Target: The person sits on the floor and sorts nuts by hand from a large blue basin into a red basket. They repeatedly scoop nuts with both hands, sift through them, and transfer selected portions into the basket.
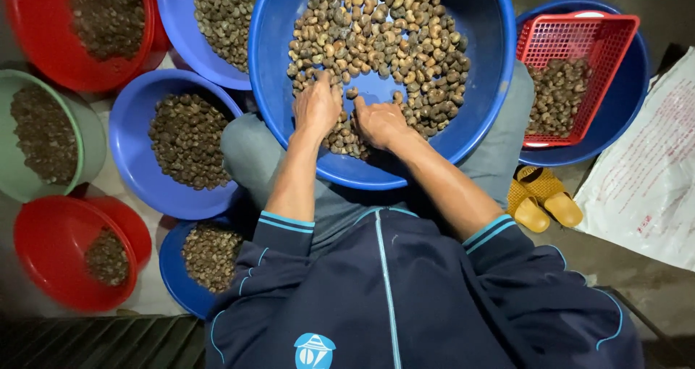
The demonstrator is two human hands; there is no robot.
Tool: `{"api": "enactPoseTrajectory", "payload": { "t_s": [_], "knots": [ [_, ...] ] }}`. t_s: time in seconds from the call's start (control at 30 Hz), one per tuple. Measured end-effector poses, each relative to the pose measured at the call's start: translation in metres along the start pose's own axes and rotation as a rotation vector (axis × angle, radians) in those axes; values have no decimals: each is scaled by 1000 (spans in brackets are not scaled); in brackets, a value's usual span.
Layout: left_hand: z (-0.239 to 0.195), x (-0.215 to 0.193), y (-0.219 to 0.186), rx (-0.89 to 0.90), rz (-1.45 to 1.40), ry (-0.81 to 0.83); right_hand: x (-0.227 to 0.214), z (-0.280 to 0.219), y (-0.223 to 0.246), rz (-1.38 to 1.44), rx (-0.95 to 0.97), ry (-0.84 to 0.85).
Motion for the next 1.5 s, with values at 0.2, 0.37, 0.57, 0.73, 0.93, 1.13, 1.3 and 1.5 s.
{"api": "enactPoseTrajectory", "payload": {
  "t_s": [0.2,0.37,0.57,0.73,0.93,1.13,1.3,1.5],
  "knots": [
    [6,27,12,-28,32,63,-73,-34,14,452,-23,-315],
    [20,52,19,14,137,92,-87,-23,-5,1563,-285,-479],
    [3,35,-10,0,188,140,-126,-57,16,1699,-296,-547],
    [-6,-9,-37,-34,-126,155,-109,-49,-17,1529,-64,-693],
    [-10,-43,-31,-89,-1177,239,-104,-35,-19,956,-17,-698],
    [-18,-62,-46,90,-1621,355,-86,-14,11,307,26,-337],
    [-18,-65,-44,63,-1586,306,-53,10,5,-180,-92,-393],
    [-9,-58,-32,1,-1495,196,-44,16,-7,-196,-72,-383]
  ]
}}
Point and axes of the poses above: each hand's wrist, its own z-axis towards the middle knuckle, its own x-axis out of the palm, y = z × x, the point moved 9 cm from there along z, towards the middle knuckle, and after that the axes turned 7 degrees about -x, right-handed, at the moved point
